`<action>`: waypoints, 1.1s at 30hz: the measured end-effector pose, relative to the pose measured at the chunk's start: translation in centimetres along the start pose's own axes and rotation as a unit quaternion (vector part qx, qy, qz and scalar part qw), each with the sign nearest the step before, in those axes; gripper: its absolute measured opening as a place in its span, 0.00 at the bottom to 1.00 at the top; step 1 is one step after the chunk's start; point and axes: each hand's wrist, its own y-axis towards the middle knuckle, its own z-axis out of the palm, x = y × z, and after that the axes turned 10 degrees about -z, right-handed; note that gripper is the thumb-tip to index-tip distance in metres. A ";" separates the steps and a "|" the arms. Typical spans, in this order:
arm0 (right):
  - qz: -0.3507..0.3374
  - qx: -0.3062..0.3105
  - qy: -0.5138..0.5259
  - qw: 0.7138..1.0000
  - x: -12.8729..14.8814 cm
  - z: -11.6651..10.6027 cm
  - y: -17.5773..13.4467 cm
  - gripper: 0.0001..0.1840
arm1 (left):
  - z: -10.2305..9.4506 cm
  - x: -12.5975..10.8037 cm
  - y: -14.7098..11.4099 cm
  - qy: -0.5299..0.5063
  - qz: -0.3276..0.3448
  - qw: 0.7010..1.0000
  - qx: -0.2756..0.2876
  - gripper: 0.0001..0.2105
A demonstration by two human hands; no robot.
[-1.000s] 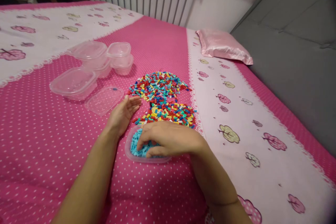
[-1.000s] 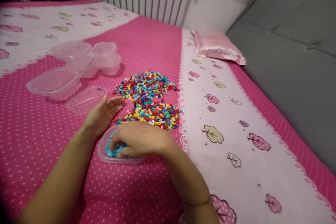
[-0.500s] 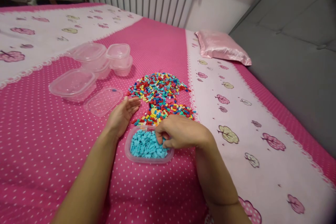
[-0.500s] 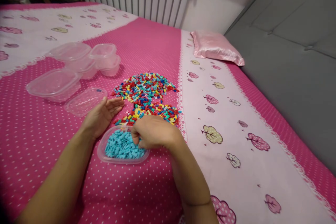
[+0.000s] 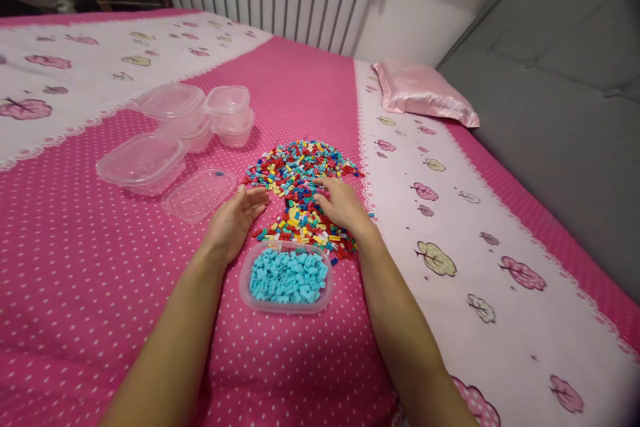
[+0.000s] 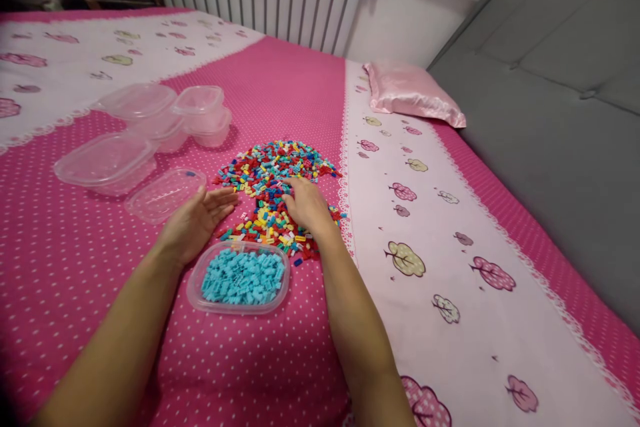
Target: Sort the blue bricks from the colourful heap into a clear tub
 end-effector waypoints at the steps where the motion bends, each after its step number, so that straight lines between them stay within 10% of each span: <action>1: 0.004 0.008 -0.007 1.000 -0.5 0.6 0.2 0.22 | 0.0 0.0 0.0 0.001 0.001 1.000 0.001 0.19; 19: -0.060 0.096 0.032 0.993 -1.0 0.3 0.1 0.24 | -0.2 0.1 0.1 0.017 0.012 1.000 0.006 0.17; 33: 0.015 0.124 0.019 0.992 -1.6 -2.2 -0.6 0.20 | -0.1 0.1 0.0 0.009 0.005 1.000 0.006 0.17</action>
